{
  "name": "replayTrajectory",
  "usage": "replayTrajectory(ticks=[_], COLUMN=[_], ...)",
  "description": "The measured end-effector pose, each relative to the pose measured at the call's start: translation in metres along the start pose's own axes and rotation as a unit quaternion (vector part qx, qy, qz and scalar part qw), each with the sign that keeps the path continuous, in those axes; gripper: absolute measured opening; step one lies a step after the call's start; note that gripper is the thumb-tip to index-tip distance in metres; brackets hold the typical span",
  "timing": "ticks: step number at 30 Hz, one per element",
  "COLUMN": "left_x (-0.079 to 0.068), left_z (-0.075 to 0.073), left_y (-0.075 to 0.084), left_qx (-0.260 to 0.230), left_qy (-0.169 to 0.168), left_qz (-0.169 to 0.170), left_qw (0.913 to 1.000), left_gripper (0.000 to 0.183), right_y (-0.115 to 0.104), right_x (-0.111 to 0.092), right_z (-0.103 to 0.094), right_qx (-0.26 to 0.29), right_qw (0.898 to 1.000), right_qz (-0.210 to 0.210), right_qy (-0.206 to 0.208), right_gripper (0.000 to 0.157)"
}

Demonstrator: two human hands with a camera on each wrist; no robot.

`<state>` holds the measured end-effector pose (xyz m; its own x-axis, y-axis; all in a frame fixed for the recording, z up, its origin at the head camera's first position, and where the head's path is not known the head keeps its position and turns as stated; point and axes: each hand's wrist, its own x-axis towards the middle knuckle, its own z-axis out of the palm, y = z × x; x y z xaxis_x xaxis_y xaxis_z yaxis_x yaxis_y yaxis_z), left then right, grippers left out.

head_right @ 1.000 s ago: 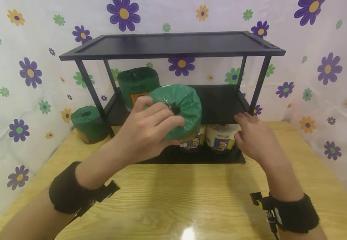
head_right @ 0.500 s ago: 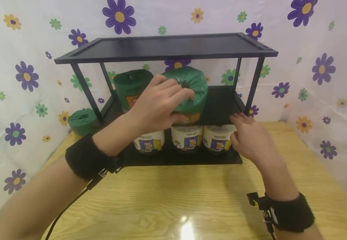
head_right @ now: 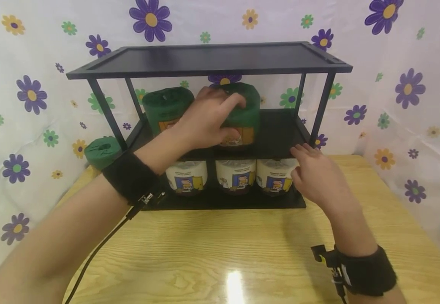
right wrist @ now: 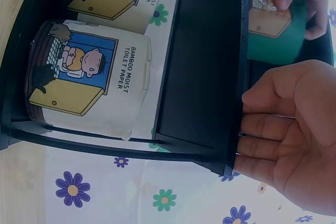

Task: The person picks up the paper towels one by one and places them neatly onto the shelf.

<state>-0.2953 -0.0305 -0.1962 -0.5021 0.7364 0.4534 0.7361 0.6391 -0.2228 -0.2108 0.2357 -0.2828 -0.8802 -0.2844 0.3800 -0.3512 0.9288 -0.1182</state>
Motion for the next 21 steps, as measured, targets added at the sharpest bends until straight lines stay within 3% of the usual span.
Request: replayTrajectory(ticks=[6, 12, 15, 18, 21], left_x=[0.015, 0.025, 0.024, 0.02, 0.016], left_z=[0.007, -0.001, -0.003, 0.0, 0.004], left_y=[-0.013, -0.015, -0.013, -0.011, -0.009], left_qx=[-0.069, -0.054, -0.003, 0.044, 0.062], left_qy=[-0.072, -0.138, -0.137, -0.113, -0.094], left_qz=[-0.063, -0.087, -0.091, -0.087, -0.089], left_qw=[0.993, 0.9851, 0.9865, 0.9888, 0.9897], left_gripper=[0.063, 0.059, 0.059, 0.061, 0.064], right_y=[0.0, -0.002, -0.003, -0.002, -0.002], right_x=[0.0, 0.002, 0.002, 0.002, 0.002], right_z=[0.0, 0.001, 0.001, 0.001, 0.0], right_qx=[0.001, 0.001, 0.001, 0.002, 0.003], right_qw=[1.0, 1.0, 1.0, 1.0, 1.0], right_qz=[0.001, 0.006, 0.008, 0.009, 0.011], right_qy=[0.002, -0.005, -0.007, -0.008, -0.008], right_gripper=[0.047, 0.047, 0.047, 0.047, 0.047])
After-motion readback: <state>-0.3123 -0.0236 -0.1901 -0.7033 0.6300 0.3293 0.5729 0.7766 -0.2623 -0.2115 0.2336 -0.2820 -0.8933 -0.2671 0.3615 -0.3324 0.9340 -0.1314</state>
